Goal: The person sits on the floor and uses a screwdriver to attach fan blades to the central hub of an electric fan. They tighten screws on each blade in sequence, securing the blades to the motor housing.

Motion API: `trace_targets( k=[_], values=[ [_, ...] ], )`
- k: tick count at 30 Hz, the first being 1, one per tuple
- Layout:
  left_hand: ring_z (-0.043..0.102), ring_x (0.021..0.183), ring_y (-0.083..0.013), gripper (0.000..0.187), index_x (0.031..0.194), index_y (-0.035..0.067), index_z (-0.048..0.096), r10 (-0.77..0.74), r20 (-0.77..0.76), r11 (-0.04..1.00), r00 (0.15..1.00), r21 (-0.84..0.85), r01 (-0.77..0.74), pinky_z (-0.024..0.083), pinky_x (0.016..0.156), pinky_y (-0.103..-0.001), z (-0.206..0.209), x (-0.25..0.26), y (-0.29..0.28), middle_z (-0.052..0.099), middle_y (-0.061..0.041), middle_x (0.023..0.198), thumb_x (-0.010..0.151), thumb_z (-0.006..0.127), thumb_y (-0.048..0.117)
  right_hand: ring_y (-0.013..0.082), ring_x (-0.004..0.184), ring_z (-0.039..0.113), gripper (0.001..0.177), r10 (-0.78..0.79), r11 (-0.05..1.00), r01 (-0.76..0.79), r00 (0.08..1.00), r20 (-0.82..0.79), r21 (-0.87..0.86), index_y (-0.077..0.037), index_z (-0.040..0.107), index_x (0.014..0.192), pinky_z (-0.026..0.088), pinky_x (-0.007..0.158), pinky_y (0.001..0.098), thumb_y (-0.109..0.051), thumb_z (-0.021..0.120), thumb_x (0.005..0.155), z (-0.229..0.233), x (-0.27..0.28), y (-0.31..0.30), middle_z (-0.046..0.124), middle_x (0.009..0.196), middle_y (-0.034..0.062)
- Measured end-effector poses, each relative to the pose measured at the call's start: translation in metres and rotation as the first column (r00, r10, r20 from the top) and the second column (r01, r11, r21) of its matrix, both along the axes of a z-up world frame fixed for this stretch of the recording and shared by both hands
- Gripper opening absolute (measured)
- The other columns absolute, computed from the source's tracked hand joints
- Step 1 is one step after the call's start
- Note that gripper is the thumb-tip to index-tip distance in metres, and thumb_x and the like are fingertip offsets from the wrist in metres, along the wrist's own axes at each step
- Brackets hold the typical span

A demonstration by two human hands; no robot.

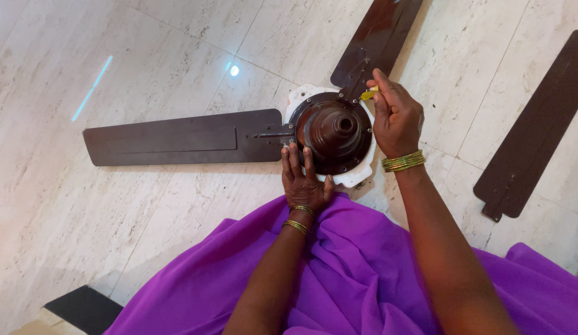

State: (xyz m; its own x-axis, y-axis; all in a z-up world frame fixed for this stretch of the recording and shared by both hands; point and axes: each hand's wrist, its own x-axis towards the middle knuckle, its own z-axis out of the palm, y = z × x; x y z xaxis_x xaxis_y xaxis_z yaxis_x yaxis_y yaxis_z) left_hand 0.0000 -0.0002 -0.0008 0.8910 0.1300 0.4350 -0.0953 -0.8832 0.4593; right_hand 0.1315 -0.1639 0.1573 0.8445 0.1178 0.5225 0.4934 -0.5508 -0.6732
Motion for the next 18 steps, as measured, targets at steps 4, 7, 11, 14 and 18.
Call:
trace_targets(
  k=[4, 7, 11, 14, 18],
  values=[
    [0.015, 0.158, -0.0466, 0.090, 0.164, 0.012, 0.017, -0.001, 0.002, 1.000, 1.000, 0.002, 0.001, 0.030, 0.125, -0.058, -0.0002, -0.0010, -0.0002, 0.016, -0.024, 0.169, 0.092, 0.058, 0.046, 0.0259, 0.100, 0.075, 0.034, -0.027, 0.998, 0.030, 0.998, 0.062, -0.063, -0.007, 0.066, 0.141, 0.059, 0.084, 0.0348, -0.002, 0.064, 0.107, 0.0018, -0.0001, 0.0024, 0.074, 0.115, 0.0155],
    [0.015, 0.159, -0.0465, 0.090, 0.164, 0.012, 0.017, 0.003, -0.007, 1.000, 1.000, 0.005, -0.003, 0.031, 0.125, -0.057, -0.0012, -0.0003, -0.0002, 0.016, -0.024, 0.169, 0.092, 0.058, 0.046, 0.0261, 0.099, 0.075, 0.033, -0.069, 0.991, 0.074, 0.996, 0.054, -0.109, -0.008, 0.067, 0.140, 0.059, 0.083, 0.0348, -0.003, 0.064, 0.107, 0.0024, 0.0013, 0.0045, 0.074, 0.113, 0.0147],
    [0.013, 0.158, -0.0477, 0.091, 0.164, 0.010, 0.017, 0.000, -0.023, 1.000, 1.000, 0.020, 0.000, 0.030, 0.124, -0.058, -0.0047, 0.0013, -0.0003, 0.014, -0.025, 0.169, 0.090, 0.058, 0.046, 0.0313, 0.117, 0.072, 0.040, -0.009, 0.993, 0.025, 0.990, 0.137, -0.113, -0.003, 0.060, 0.148, 0.059, 0.095, 0.0362, 0.001, 0.055, 0.109, 0.0015, 0.0009, 0.0019, 0.071, 0.129, 0.0171],
    [0.013, 0.158, -0.0473, 0.092, 0.164, 0.011, 0.018, 0.004, -0.027, 1.000, 1.000, 0.005, -0.004, 0.031, 0.123, -0.058, -0.0060, 0.0000, -0.0004, 0.015, -0.024, 0.169, 0.089, 0.059, 0.047, 0.0300, 0.113, 0.073, 0.036, 0.008, 0.997, -0.001, 0.995, 0.095, -0.079, -0.002, 0.063, 0.143, 0.059, 0.094, 0.0363, -0.001, 0.058, 0.108, 0.0017, -0.0005, 0.0008, 0.073, 0.124, 0.0157],
    [0.014, 0.159, -0.0467, 0.092, 0.164, 0.013, 0.017, 0.003, -0.012, 1.000, 1.000, -0.003, -0.003, 0.031, 0.123, -0.058, -0.0057, -0.0002, -0.0003, 0.015, -0.024, 0.170, 0.090, 0.060, 0.048, 0.0268, 0.098, 0.075, 0.025, -0.021, 1.000, 0.021, 1.000, -0.019, -0.008, -0.003, 0.069, 0.130, 0.058, 0.080, 0.0338, -0.007, 0.067, 0.105, 0.0035, -0.0014, 0.0054, 0.073, 0.113, 0.0146]
  ],
)
